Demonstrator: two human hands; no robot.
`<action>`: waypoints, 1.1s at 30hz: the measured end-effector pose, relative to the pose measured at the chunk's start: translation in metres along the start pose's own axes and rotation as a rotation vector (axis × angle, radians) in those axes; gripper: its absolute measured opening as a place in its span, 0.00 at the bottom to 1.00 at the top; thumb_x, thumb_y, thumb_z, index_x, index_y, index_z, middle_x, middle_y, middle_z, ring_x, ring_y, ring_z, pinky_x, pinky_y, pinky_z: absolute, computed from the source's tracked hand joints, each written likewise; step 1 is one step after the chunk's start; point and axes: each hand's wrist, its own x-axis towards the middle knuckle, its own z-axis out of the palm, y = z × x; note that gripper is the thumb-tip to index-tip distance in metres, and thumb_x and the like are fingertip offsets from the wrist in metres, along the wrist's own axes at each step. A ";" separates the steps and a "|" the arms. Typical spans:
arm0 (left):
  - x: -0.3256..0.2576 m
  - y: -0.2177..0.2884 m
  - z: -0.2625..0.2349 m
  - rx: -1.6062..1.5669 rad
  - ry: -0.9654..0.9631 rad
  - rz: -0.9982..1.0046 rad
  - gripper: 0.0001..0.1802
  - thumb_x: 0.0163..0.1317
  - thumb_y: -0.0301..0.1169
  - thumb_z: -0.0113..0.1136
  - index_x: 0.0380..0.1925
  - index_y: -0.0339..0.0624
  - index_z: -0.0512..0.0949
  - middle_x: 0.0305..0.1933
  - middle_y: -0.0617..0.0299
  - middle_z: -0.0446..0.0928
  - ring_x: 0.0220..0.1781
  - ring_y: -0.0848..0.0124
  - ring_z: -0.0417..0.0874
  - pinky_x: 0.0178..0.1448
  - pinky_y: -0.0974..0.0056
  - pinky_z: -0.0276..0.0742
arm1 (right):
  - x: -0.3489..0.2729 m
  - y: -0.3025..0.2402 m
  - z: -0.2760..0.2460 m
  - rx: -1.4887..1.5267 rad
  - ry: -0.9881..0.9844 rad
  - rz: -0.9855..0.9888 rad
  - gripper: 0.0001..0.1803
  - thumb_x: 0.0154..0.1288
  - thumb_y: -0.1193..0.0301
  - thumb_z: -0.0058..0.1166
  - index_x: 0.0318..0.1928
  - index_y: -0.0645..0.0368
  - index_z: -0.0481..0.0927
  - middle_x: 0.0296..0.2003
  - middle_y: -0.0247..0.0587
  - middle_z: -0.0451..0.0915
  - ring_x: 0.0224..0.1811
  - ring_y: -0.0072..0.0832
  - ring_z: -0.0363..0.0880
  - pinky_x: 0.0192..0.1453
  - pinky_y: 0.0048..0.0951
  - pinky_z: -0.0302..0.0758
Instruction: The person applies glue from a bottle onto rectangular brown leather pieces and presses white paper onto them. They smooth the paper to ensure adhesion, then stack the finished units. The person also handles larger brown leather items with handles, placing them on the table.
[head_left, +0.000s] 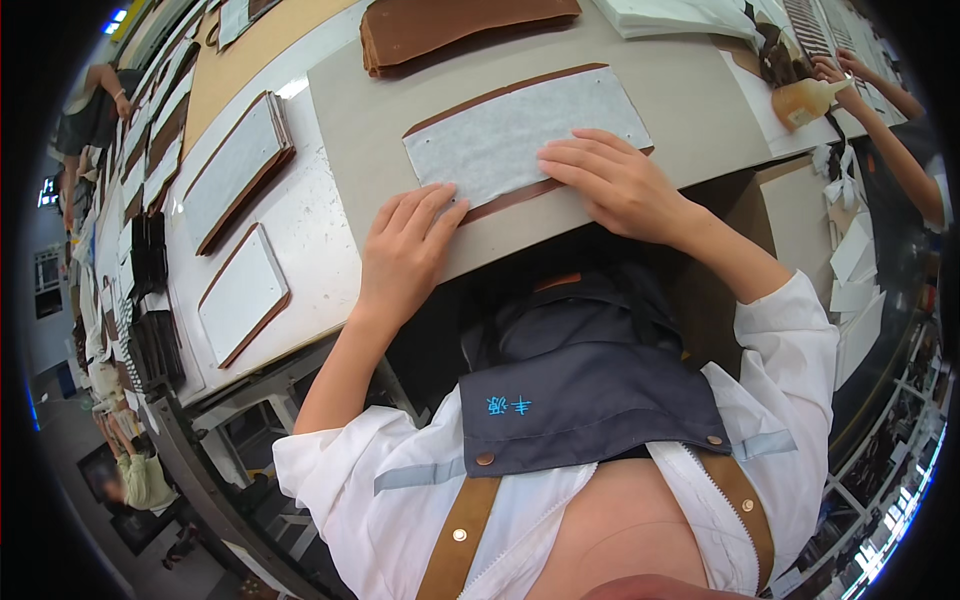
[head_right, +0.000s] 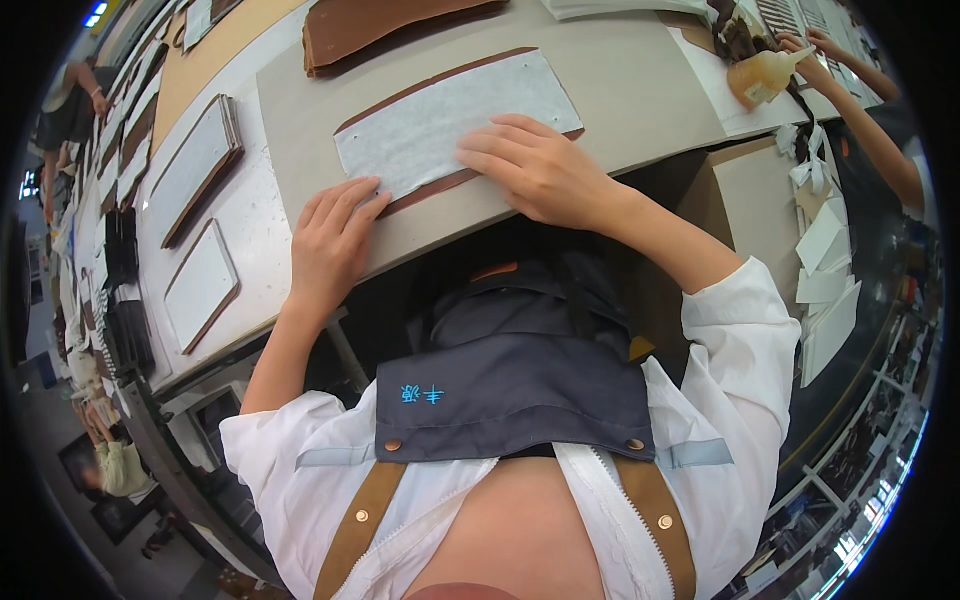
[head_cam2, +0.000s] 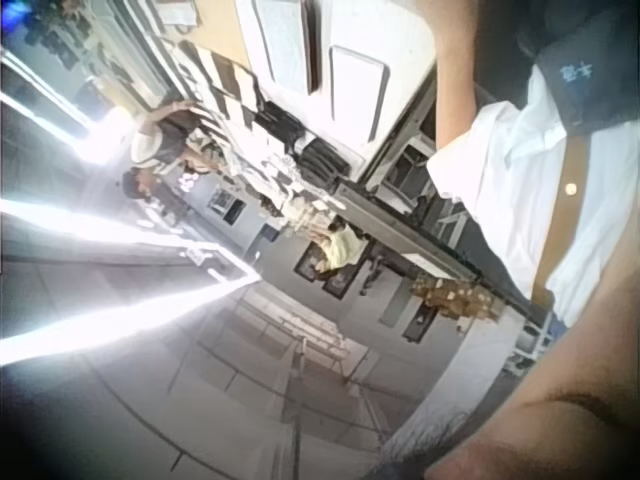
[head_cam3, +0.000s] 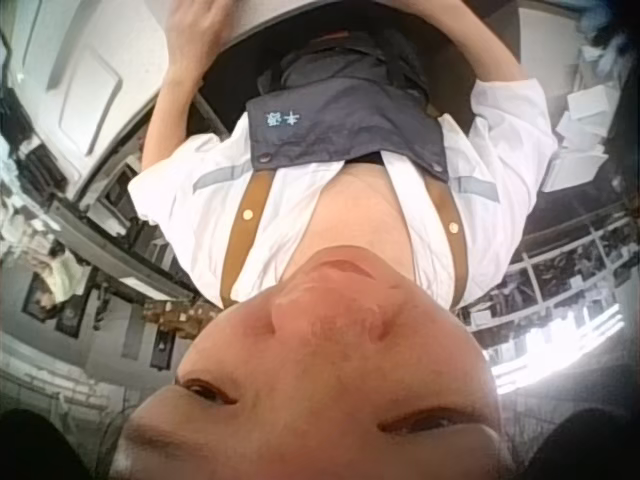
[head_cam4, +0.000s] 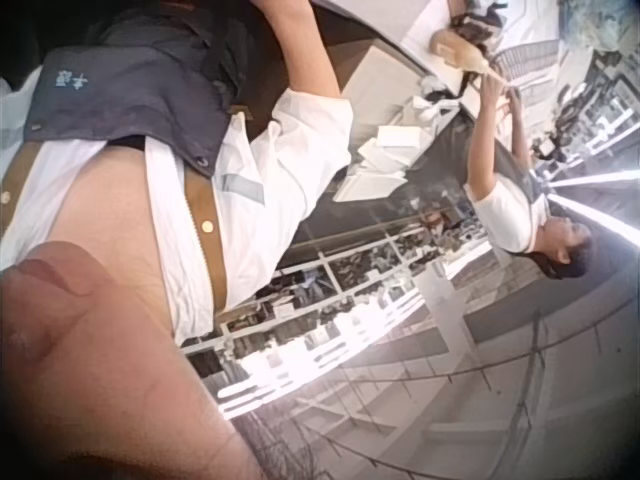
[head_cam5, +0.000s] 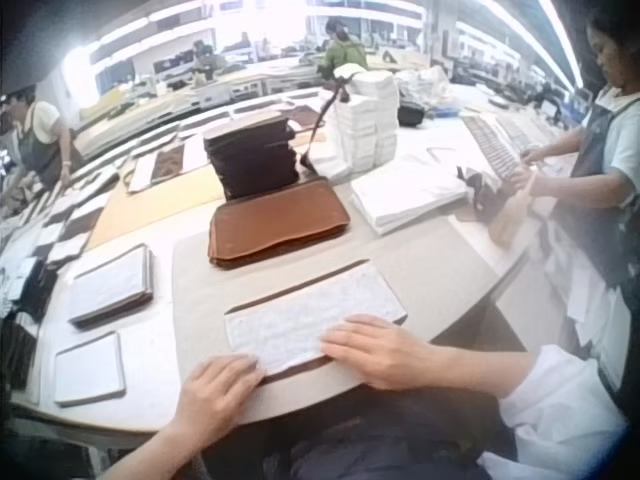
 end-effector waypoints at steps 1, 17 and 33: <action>-0.001 -0.001 -0.002 -0.002 0.003 -0.007 0.21 0.51 0.22 0.61 0.48 0.43 0.82 0.54 0.60 0.80 0.59 0.63 0.80 0.65 0.56 0.72 | 0.006 -0.004 0.001 0.025 0.005 0.006 0.21 0.54 0.81 0.58 0.52 0.65 0.79 0.54 0.44 0.79 0.58 0.40 0.78 0.68 0.44 0.72; 0.032 0.016 0.009 -0.115 0.113 -0.093 0.12 0.51 0.29 0.71 0.35 0.45 0.79 0.38 0.66 0.78 0.42 0.65 0.81 0.47 0.60 0.76 | 0.048 -0.012 0.023 -0.226 -0.048 -0.181 0.08 0.51 0.75 0.59 0.33 0.62 0.76 0.35 0.39 0.77 0.41 0.33 0.79 0.57 0.36 0.76; 0.026 0.011 0.012 0.055 0.051 0.030 0.10 0.50 0.26 0.62 0.35 0.44 0.79 0.40 0.62 0.78 0.46 0.65 0.80 0.50 0.61 0.76 | 0.041 -0.009 0.007 0.030 -0.097 -0.079 0.15 0.48 0.79 0.62 0.40 0.62 0.78 0.42 0.40 0.78 0.48 0.35 0.78 0.65 0.42 0.71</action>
